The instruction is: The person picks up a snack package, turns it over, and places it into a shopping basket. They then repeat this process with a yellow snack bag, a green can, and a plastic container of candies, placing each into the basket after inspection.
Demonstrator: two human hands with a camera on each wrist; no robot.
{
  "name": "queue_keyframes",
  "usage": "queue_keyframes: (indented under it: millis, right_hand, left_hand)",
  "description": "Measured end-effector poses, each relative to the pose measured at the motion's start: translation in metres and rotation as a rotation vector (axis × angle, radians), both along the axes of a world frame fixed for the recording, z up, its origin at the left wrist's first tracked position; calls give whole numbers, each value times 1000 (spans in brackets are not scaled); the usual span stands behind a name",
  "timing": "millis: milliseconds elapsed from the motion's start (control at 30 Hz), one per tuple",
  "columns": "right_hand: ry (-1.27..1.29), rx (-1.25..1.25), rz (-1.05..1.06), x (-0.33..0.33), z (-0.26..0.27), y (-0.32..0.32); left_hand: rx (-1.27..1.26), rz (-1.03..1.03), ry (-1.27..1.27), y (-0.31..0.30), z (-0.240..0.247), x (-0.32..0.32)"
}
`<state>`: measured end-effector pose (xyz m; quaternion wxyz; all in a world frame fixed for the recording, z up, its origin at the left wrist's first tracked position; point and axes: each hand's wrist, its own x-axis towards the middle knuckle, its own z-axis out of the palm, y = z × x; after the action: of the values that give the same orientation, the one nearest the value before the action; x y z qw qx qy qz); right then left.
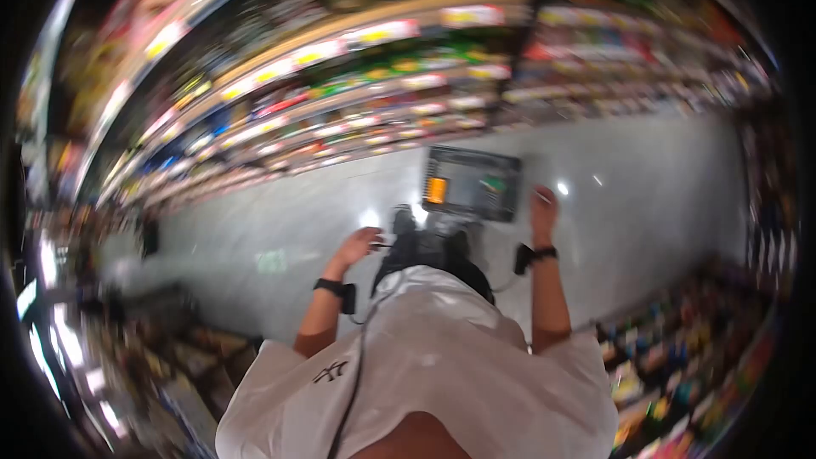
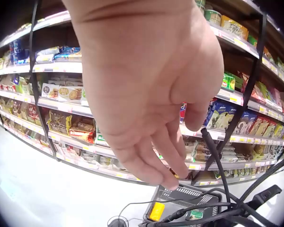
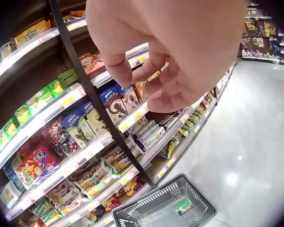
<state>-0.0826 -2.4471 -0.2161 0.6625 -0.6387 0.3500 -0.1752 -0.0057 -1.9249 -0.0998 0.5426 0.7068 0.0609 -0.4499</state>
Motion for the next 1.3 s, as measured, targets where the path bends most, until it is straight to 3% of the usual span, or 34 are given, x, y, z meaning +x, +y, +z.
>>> queue_keyframes:
  millis: [100, 200, 267, 333, 367, 467, 500, 567, 667, 700, 733, 767, 867, 933, 1000, 1033, 1100, 1167, 1300]
  right_hand:
    - [242, -3, 107, 29, 42, 13]
    - [148, -66, 201, 70, 71, 39]
    - [-147, -190, 361, 115, 53, 40]
    - [-358, -544, 388, 163, 168, 87]
    - [-398, -146, 386, 193, 176, 99]
    - [-461, -277, 432, 255, 309, 143]
    - [-521, -461, 375, 290, 314, 145]
    - [-621, -582, 359, 334, 359, 166]
    - [-538, -821, 256, 395, 396, 201]
    - [-406, -924, 206, 406, 410, 214]
    - [-474, -935, 208, 427, 416, 218]
    - [-282, -1013, 224, 441, 423, 223]
    - [-697, -876, 236, 487, 408, 231]
    - [-785, -561, 400, 531, 380, 217]
    - [-888, 21, 615, 584, 347, 193]
    - [-913, 151, 683, 600, 340, 182]
    - [-797, -801, 405, 553, 367, 196]
    - [-469, -632, 319, 518, 382, 202]
    - [-424, -771, 232, 453, 406, 217]
  left_hand:
    - [69, 52, -54, -2, 7, -14]
    - [92, 154, -104, 15, 8, -32]
    - [121, 215, -120, 26, 16, -39]
    - [138, 255, -97, 41, 10, -46]
    - [153, 274, -70, 43, 19, -48]
    - [164, 327, 2, 50, 47, -51]
    - [163, 353, 25, 53, 53, -49]
    - [105, 359, -14, 54, 73, -42]
    - [88, 428, -130, 71, 71, -34]
    - [91, 454, -173, 78, 65, -30]
    - [60, 497, -235, 85, 63, -28]
    - [57, 540, -254, 93, 65, -29]
    - [37, 659, -328, 112, 61, -33]
    - [70, 696, -295, 127, 60, -39]
    - [21, 791, -309, 138, 42, -50]
    - [18, 790, -276, 142, 42, -54]
    - [22, 777, -220, 158, 54, -54]
    - [-32, 847, -201, 167, 64, -53]
    - [-19, 847, -219, 183, 72, -27]
